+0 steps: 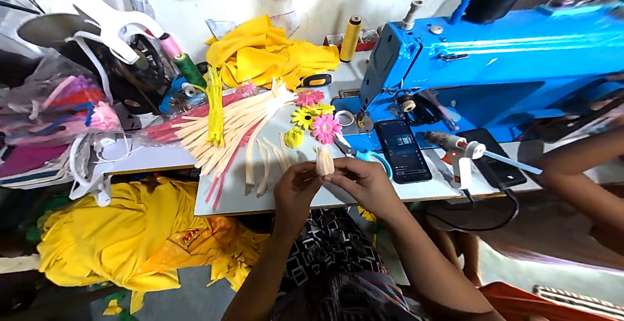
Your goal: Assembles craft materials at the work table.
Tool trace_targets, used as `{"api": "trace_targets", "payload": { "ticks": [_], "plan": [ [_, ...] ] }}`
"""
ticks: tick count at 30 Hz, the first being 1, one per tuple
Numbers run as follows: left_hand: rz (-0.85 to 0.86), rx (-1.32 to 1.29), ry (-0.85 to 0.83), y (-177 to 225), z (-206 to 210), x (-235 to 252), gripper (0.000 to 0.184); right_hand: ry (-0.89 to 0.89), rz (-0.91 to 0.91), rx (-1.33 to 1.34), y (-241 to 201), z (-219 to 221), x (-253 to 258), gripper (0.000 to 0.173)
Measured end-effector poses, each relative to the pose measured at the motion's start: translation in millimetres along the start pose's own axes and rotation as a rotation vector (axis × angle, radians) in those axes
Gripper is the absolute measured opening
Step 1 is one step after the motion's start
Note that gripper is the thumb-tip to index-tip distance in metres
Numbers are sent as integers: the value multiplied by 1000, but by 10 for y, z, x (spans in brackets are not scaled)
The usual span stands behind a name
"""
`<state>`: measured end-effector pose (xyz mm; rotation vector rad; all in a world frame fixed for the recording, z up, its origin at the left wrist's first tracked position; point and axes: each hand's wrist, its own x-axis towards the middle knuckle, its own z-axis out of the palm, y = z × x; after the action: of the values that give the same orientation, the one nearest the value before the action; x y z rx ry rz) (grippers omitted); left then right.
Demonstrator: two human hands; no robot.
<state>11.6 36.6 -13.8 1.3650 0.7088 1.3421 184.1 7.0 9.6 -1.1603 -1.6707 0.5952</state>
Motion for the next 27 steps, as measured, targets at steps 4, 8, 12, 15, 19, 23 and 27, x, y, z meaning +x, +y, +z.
{"api": "trace_targets", "payload": {
  "ticks": [4, 8, 12, 15, 19, 23, 27],
  "plan": [
    [-31, -37, -4, 68, -4, -44, 25, 28, -168, -76, 57, -4, -13, 21],
    [17, -76, -52, 83, -19, -92, 23, 46, -257, -30, 118, -2, -41, 20],
    [-15, -236, -20, 104, 14, -151, 14, 61, -320, -20, 113, 13, -103, 21],
    [-73, -220, 13, 188, 12, -169, 8, 29, -357, -66, 71, 24, -159, 23],
    [-239, -268, -30, 325, 10, -150, 10, -24, -315, 42, 37, 21, -216, 24],
    [-514, -447, -167, 385, -38, -49, 22, -61, -310, 184, 6, 24, -272, 20],
    [-563, -430, -244, 425, -67, 4, 13, -114, -339, 170, 30, -7, -297, 22]
  ]
}}
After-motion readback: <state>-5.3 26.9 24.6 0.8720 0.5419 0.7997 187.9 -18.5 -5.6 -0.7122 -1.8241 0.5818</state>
